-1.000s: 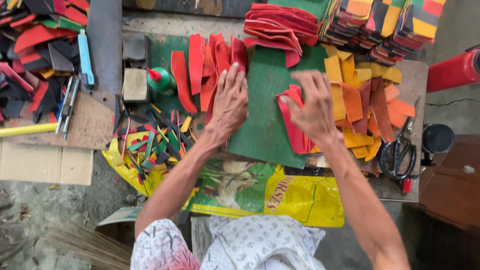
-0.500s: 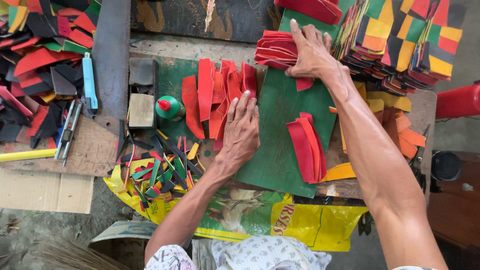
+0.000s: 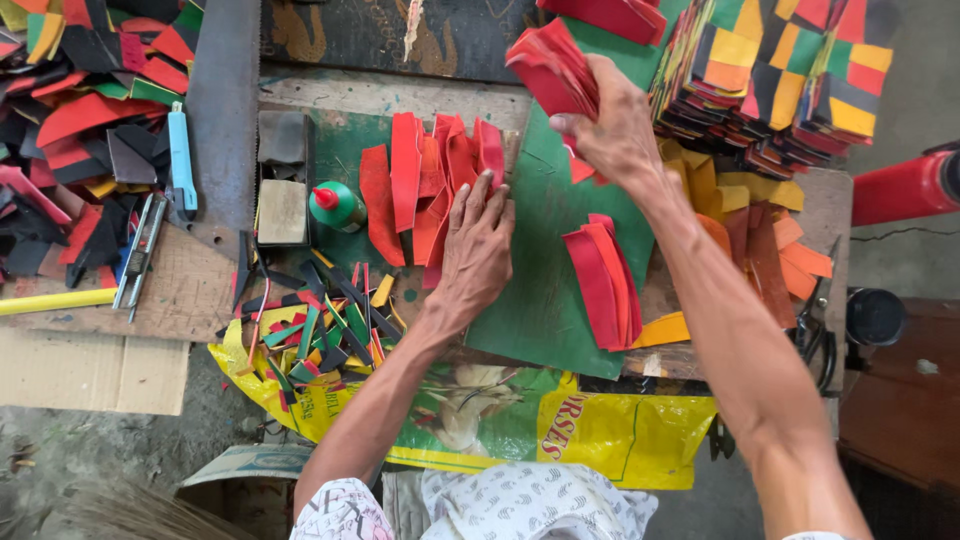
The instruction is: The person sorts and stacks red leather pieces on a green work surface. They repeatedly pick up individual pieces, align them, and place them into a growing stack, occasionally adjusting the pile to keep it neat.
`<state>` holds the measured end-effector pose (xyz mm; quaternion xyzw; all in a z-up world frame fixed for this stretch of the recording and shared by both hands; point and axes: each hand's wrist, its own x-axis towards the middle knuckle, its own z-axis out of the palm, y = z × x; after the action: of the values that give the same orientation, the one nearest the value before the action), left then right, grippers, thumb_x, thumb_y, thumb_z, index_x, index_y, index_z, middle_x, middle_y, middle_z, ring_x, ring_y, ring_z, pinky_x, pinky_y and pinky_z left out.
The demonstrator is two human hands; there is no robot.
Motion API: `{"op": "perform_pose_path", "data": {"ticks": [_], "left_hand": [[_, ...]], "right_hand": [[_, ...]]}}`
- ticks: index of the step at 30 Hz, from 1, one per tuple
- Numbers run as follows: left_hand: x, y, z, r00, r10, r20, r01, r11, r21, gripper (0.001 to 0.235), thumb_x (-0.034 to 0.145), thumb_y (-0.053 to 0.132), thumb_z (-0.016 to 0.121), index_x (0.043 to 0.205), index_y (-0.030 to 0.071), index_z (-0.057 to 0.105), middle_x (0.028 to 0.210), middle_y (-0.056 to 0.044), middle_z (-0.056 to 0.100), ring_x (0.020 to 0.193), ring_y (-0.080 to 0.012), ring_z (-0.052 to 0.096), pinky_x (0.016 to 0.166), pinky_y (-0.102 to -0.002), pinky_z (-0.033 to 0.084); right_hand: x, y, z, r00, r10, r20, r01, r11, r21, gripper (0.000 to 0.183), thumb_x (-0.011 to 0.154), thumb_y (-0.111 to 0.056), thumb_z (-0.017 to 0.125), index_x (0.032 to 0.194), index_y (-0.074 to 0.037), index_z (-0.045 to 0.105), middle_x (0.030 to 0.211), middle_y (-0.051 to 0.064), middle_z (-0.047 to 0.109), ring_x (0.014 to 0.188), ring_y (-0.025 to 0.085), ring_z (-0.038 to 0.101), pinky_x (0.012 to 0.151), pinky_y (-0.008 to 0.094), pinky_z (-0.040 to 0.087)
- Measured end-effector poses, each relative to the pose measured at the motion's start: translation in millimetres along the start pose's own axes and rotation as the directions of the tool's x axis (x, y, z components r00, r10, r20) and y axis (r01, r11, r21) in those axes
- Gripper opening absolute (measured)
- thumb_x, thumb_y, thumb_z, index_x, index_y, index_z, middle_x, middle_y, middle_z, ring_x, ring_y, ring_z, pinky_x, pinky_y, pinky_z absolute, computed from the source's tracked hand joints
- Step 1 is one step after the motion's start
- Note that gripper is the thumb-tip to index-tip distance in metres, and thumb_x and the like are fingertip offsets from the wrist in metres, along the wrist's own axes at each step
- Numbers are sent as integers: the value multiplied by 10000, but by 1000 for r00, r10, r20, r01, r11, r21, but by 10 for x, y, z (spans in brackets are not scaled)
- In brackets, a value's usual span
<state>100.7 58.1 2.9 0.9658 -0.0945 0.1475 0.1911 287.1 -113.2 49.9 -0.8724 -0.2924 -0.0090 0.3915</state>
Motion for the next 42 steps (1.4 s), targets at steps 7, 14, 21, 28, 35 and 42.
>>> {"op": "perform_pose_path", "data": {"ticks": [7, 14, 21, 28, 35, 42], "left_hand": [[-412, 547, -406, 945, -304, -120, 114, 651, -750, 622, 1002, 261, 682, 1493, -39, 445, 1512, -171, 500, 1467, -313, 440, 1235, -477, 329], [-974, 944, 16, 813, -167, 558, 291, -714, -636, 733, 991, 344, 705, 1548, -7, 381, 1370, -130, 582, 1200, -217, 612, 1024, -390, 522], [-1495, 1003, 112, 794, -139, 592, 420, -578, -699, 580, 954, 183, 718, 1435, 15, 439, 1191, -106, 623, 1035, -189, 663, 918, -386, 594], [-1372, 1015, 68, 764, -216, 607, 357, -643, -678, 485, 899, 89, 732, 1328, -2, 526, 1157, -125, 646, 981, -197, 681, 866, -386, 606], [-1318, 1081, 109, 740, -325, 588, 308, -614, -726, 525, 872, 52, 782, 1325, -22, 529, 1129, -137, 665, 980, -228, 691, 867, -400, 615], [-1247, 1089, 62, 752, -392, 529, 258, -564, -784, 595, 792, -12, 811, 1321, 5, 539, 1159, -120, 692, 1014, -205, 707, 916, -391, 617]], "right_hand": [[-1315, -767, -194, 943, 260, 209, -313, 474, 823, 680, 942, -264, 772, 1476, 62, 506, 1213, 68, 654, 1054, 151, 610, 929, 312, 534], [-2388, -1220, 182, 977, 211, -31, -191, 931, 310, 369, 987, -214, 682, 1311, -43, 636, 1161, 97, 635, 1065, 205, 616, 938, 355, 499], [-2820, -1247, 188, 924, 368, 99, -382, 894, 234, 516, 898, -43, 756, 1393, -102, 622, 987, 93, 534, 859, 185, 539, 763, 307, 482], [-2915, -1189, 89, 907, 393, 149, -403, 712, 575, 815, 777, 49, 831, 1451, 20, 375, 1071, 58, 590, 948, 118, 587, 801, 249, 519], [-3063, -1123, 136, 908, 391, 150, -367, 566, 738, 579, 850, 58, 795, 1305, 0, 443, 1189, 83, 561, 1017, 135, 587, 915, 282, 543], [-3028, -1170, 92, 910, 373, 182, -378, 565, 734, 559, 842, 82, 780, 1308, 1, 483, 1170, 80, 563, 1044, 132, 596, 910, 284, 540]]}}
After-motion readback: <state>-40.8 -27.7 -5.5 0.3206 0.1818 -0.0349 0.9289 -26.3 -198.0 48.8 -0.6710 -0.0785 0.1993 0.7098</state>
